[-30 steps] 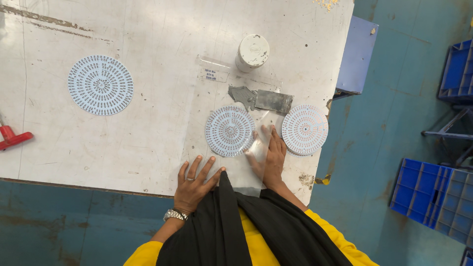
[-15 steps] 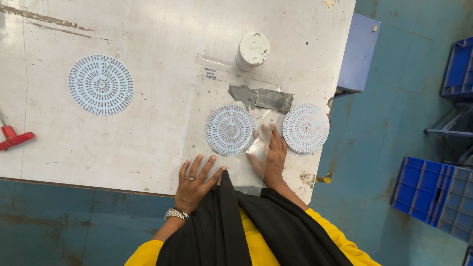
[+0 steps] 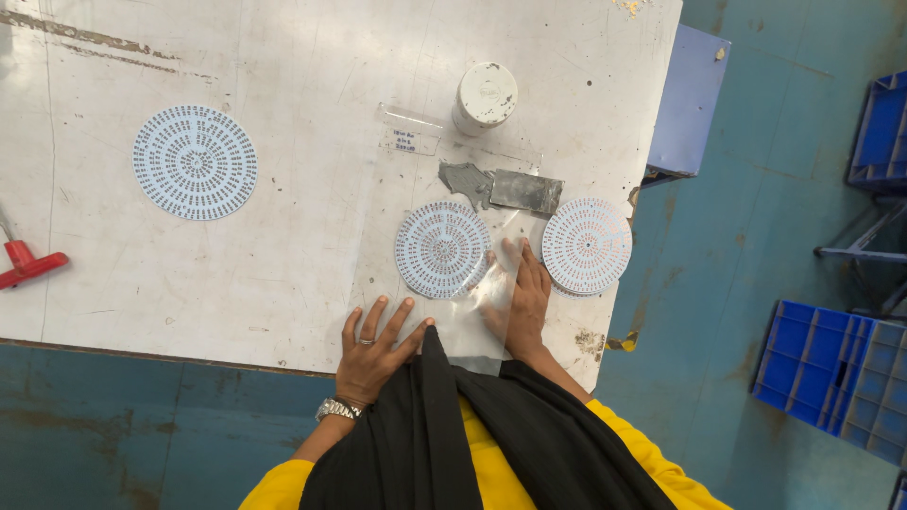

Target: The person scoops gray paste from a small container with a metal spatula and spreads it onto a clear plastic sheet on a white worktable. They then place a circular perforated disc onto the paste and press it down with their hands. The person repeats the process by spreading more paste and pressing another disc. The video ends while the person is still working on the discs.

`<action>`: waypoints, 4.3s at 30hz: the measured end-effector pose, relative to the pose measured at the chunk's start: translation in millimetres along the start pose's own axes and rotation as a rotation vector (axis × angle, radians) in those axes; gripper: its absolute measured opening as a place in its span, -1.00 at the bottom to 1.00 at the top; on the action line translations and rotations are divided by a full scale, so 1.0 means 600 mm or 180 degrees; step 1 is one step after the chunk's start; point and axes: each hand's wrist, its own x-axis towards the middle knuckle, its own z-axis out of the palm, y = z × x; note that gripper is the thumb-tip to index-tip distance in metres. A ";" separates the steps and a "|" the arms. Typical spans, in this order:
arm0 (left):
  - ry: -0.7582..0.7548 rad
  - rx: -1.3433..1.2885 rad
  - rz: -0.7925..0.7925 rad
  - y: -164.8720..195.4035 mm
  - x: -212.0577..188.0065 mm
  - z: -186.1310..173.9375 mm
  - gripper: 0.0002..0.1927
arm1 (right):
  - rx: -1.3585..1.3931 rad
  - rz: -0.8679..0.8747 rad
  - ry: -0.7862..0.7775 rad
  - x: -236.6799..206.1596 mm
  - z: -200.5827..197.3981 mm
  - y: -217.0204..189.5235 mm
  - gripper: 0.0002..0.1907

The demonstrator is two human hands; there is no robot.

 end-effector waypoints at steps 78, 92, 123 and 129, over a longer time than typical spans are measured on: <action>0.0109 0.0055 0.0011 -0.007 -0.004 -0.005 -0.50 | 0.0115 0.0152 0.0012 0.003 -0.006 -0.016 -0.37; 0.0286 0.0334 0.0055 -0.009 -0.008 -0.004 -0.46 | 0.0025 0.0588 0.0192 -0.001 0.018 -0.027 -0.14; 0.0228 0.0163 0.0050 -0.011 -0.010 -0.004 -0.48 | -0.0221 0.0341 0.0018 0.000 0.000 -0.034 -0.37; 0.0271 -0.0005 0.0078 -0.012 0.002 -0.021 -0.47 | 0.0256 0.0144 0.0190 -0.007 -0.016 -0.024 -0.46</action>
